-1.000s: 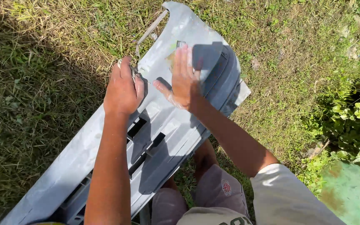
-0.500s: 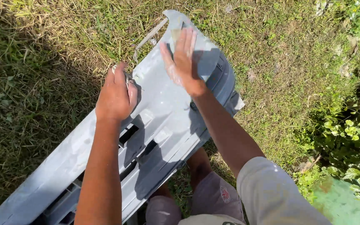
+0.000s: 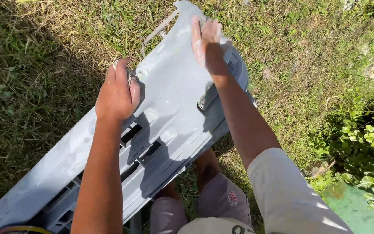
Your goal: The person sands a white car bumper with a sanding block, focusing on the grille area and the curved edges. They repeatedly dip the sanding block into a bucket of water and wipe the surface with a cloth to remove dust.
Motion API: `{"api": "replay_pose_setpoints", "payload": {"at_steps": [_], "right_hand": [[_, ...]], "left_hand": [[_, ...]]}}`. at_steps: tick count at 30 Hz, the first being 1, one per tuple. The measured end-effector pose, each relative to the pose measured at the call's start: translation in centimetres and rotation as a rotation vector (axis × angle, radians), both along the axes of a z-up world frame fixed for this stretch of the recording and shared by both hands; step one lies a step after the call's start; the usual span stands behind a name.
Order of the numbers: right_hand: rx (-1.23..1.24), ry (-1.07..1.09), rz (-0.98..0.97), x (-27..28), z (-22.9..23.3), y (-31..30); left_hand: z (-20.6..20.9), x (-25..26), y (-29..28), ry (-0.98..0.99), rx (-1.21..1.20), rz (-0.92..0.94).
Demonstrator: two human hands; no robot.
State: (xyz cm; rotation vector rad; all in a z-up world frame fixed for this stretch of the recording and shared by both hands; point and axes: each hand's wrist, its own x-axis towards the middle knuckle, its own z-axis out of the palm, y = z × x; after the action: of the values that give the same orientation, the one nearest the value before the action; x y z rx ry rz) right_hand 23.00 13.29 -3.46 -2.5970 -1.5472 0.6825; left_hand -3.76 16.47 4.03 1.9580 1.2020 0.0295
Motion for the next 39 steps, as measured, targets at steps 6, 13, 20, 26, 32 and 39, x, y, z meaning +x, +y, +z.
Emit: {"api": "replay_pose_setpoints", "payload": {"at_steps": [6,13,20,26,32,39], "right_hand": [[-0.021,-0.09,0.27,-3.9,1.8,-2.5],[-0.109,-0.002,0.039,-4.3,4.8,-3.1],[-0.447,0.319,-0.275,1.1,9.9,1.1],[-0.434,0.06,0.0,1.9,4.9,-4.4],[-0.427,0.076,0.099,-3.0,12.7,-5.5],[-0.312,-0.054,-0.169,4.7,2.0,-2.8]], "left_hand": [[-0.6,-0.2,0.6,0.006,0.047,-0.001],[-1.1,0.0,0.7,-0.037,0.073,0.013],[-2.1,-0.7,0.4,-0.115,0.148,-0.023],[-2.6,-1.0,0.3,-0.091,0.229,-0.054],[-2.8,-1.2,0.1,-0.045,0.177,-0.044],[-2.7,-0.6,0.7,-0.051,0.254,-0.056]]}}
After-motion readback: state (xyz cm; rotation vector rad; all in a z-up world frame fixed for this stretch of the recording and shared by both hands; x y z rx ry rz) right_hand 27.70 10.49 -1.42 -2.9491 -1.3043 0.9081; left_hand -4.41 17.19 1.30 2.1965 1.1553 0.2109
